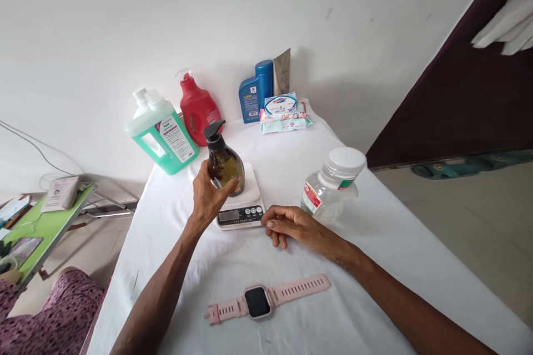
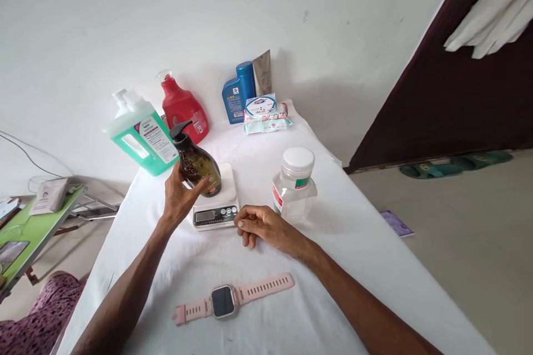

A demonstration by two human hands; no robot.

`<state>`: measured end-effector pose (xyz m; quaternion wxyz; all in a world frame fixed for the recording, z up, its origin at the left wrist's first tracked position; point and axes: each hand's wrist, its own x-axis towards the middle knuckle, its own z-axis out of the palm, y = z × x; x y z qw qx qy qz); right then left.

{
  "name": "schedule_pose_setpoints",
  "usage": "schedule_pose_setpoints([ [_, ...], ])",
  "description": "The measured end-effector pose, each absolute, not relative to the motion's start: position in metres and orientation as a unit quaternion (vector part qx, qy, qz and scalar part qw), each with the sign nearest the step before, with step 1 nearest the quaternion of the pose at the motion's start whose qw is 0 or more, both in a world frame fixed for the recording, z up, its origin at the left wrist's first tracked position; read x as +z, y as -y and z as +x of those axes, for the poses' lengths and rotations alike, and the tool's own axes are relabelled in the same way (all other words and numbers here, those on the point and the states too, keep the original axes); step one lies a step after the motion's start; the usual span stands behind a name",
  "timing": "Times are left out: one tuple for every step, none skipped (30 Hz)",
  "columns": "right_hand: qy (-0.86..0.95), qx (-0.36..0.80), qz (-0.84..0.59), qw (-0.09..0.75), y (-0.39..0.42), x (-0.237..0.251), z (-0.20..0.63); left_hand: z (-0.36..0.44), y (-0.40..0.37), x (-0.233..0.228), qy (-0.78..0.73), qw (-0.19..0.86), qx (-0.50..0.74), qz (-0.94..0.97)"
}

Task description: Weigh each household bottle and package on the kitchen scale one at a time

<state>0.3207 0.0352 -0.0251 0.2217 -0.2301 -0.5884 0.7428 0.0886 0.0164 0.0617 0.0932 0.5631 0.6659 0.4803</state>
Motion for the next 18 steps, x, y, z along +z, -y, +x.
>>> schedule_pose_setpoints([
  [0.589, 0.742, -0.23, 0.222, -0.035, -0.026, 0.321, 0.088, -0.017, 0.062, -0.669, 0.094, 0.483, 0.557],
  [0.589, 0.742, -0.23, 0.223, -0.035, -0.026, 0.32, 0.087, -0.018, 0.063, -0.67, 0.093, 0.487, 0.553],
  [0.588, 0.742, -0.23, 0.225, -0.035, -0.026, 0.32, 0.085, -0.02, 0.064, -0.669, 0.092, 0.492, 0.549],
  [0.586, 0.743, -0.23, 0.227, -0.035, -0.026, 0.32, 0.083, -0.024, 0.066, -0.668, 0.091, 0.497, 0.546],
  [0.584, 0.744, -0.23, 0.228, -0.035, -0.025, 0.321, 0.08, -0.028, 0.068, -0.668, 0.086, 0.504, 0.54],
  [0.582, 0.746, -0.229, 0.228, -0.035, -0.025, 0.321, 0.076, -0.035, 0.07, -0.669, 0.077, 0.514, 0.531],
  [0.581, 0.747, -0.229, 0.226, -0.035, -0.024, 0.321, 0.071, -0.044, 0.072, -0.671, 0.064, 0.523, 0.521],
  [0.58, 0.749, -0.229, 0.224, -0.034, -0.022, 0.322, 0.065, -0.054, 0.074, -0.674, 0.049, 0.53, 0.512],
  [0.58, 0.749, -0.229, 0.223, -0.034, -0.022, 0.322, 0.059, -0.066, 0.075, -0.678, 0.033, 0.535, 0.503],
  [0.58, 0.75, -0.229, 0.222, -0.034, -0.021, 0.323, 0.052, -0.079, 0.076, -0.682, 0.018, 0.537, 0.497],
  [0.579, 0.75, -0.23, 0.222, -0.034, -0.021, 0.323, 0.045, -0.091, 0.075, -0.687, 0.008, 0.536, 0.491],
  [0.577, 0.751, -0.23, 0.223, -0.034, -0.022, 0.323, 0.038, -0.104, 0.074, -0.694, 0.002, 0.534, 0.484],
  [0.574, 0.753, -0.228, 0.224, -0.034, -0.024, 0.323, 0.031, -0.116, 0.071, -0.702, -0.001, 0.531, 0.475],
  [0.571, 0.756, -0.226, 0.226, -0.035, -0.026, 0.323, 0.025, -0.126, 0.068, -0.711, -0.003, 0.529, 0.464],
  [0.569, 0.758, -0.222, 0.228, -0.036, -0.029, 0.322, 0.02, -0.135, 0.064, -0.72, -0.004, 0.526, 0.453],
  [0.566, 0.761, -0.217, 0.231, -0.036, -0.032, 0.322, 0.015, -0.143, 0.06, -0.728, -0.006, 0.523, 0.443],
  [0.564, 0.763, -0.214, 0.232, -0.037, -0.034, 0.322, 0.012, -0.149, 0.056, -0.734, -0.008, 0.521, 0.436],
  [0.562, 0.765, -0.212, 0.233, -0.037, -0.035, 0.322, 0.008, -0.154, 0.052, -0.738, -0.012, 0.519, 0.431],
])
